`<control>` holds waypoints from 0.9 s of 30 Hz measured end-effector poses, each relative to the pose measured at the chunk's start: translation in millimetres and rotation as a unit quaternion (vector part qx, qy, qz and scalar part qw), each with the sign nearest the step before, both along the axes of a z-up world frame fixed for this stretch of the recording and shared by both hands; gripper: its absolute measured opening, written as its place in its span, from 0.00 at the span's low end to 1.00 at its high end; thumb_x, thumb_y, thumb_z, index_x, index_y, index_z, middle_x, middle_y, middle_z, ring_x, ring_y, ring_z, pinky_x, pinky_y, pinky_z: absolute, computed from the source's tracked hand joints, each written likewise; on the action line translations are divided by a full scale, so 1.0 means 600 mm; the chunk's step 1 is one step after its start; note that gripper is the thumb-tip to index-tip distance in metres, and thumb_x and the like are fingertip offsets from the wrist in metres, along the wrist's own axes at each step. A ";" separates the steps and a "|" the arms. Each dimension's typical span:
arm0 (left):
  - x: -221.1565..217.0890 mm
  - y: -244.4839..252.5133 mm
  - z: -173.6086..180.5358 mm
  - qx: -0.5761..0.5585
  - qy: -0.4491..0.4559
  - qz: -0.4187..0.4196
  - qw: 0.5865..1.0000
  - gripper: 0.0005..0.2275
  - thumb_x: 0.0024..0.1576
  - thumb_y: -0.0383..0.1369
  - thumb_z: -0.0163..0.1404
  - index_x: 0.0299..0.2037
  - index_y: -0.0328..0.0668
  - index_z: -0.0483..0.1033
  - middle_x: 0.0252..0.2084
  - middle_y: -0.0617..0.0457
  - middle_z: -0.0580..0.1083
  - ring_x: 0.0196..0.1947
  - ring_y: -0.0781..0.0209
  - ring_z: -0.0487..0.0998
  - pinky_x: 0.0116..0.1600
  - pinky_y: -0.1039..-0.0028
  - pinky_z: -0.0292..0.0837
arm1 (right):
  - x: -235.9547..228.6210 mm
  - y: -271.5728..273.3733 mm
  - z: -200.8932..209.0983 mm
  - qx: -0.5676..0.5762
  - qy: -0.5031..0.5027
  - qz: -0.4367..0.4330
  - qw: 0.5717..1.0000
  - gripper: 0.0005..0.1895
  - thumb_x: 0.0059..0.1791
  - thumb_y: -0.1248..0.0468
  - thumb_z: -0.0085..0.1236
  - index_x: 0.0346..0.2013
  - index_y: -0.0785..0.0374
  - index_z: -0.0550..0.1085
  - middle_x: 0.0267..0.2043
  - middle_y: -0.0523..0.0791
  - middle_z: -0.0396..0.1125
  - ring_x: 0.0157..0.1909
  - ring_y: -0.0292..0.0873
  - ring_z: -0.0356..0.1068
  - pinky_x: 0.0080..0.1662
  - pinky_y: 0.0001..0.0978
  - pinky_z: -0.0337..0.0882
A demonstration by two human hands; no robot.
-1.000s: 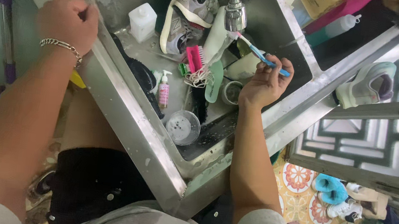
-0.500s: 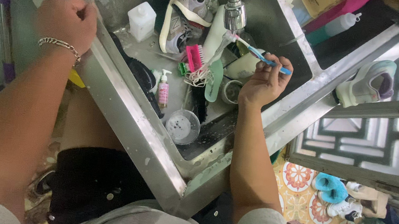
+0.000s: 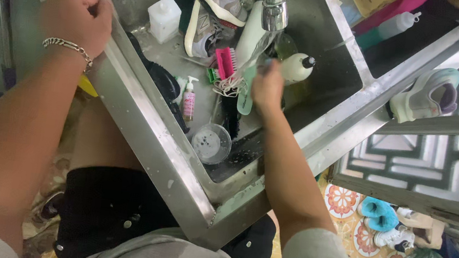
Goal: The person washes shoes and insoles in a sink with water, applying soap from a bottle and using a pink brush and a toothbrush to scrub the surfaces.
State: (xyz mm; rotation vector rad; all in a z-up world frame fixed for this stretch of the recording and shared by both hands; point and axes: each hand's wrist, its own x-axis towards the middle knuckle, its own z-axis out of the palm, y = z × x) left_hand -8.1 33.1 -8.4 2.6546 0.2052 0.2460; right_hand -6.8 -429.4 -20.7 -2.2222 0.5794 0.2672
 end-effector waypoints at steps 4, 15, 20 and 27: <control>-0.005 -0.013 0.024 -0.022 0.009 0.006 1.000 0.33 0.91 0.34 0.63 0.29 0.47 0.59 0.25 0.59 0.54 0.29 0.59 0.51 0.35 0.60 0.45 | 0.068 -0.026 -0.229 -0.225 0.096 0.377 0.893 0.16 0.64 0.64 0.43 0.48 0.67 0.79 0.55 0.57 0.77 0.52 0.64 0.78 0.52 0.60 0.81; -0.004 -0.018 0.019 0.003 -0.012 -0.012 1.000 0.34 0.91 0.39 0.62 0.28 0.50 0.61 0.24 0.59 0.57 0.26 0.59 0.57 0.34 0.60 0.53 | 0.109 -0.016 -0.389 -0.429 0.150 0.415 0.788 0.23 0.65 0.56 0.56 0.76 0.47 0.79 0.75 0.46 0.79 0.70 0.61 0.85 0.60 0.58 0.88; 0.002 -0.016 -0.003 0.011 -0.036 -0.006 0.999 0.31 0.88 0.40 0.61 0.26 0.50 0.64 0.23 0.55 0.60 0.26 0.54 0.60 0.33 0.57 0.53 | 0.152 -0.045 -0.337 -0.306 0.087 0.454 0.832 0.15 0.66 0.54 0.52 0.58 0.54 0.83 0.63 0.51 0.81 0.60 0.64 0.82 0.55 0.61 0.82; -0.009 -0.040 -0.007 0.105 -0.074 -0.037 0.991 0.31 0.87 0.39 0.60 0.26 0.47 0.66 0.25 0.55 0.64 0.28 0.52 0.66 0.33 0.57 0.64 | 0.039 0.071 0.087 0.172 -0.029 0.223 0.959 0.08 0.71 0.54 0.58 0.51 0.50 0.79 0.30 0.36 0.65 0.29 0.33 0.57 0.35 0.29 0.56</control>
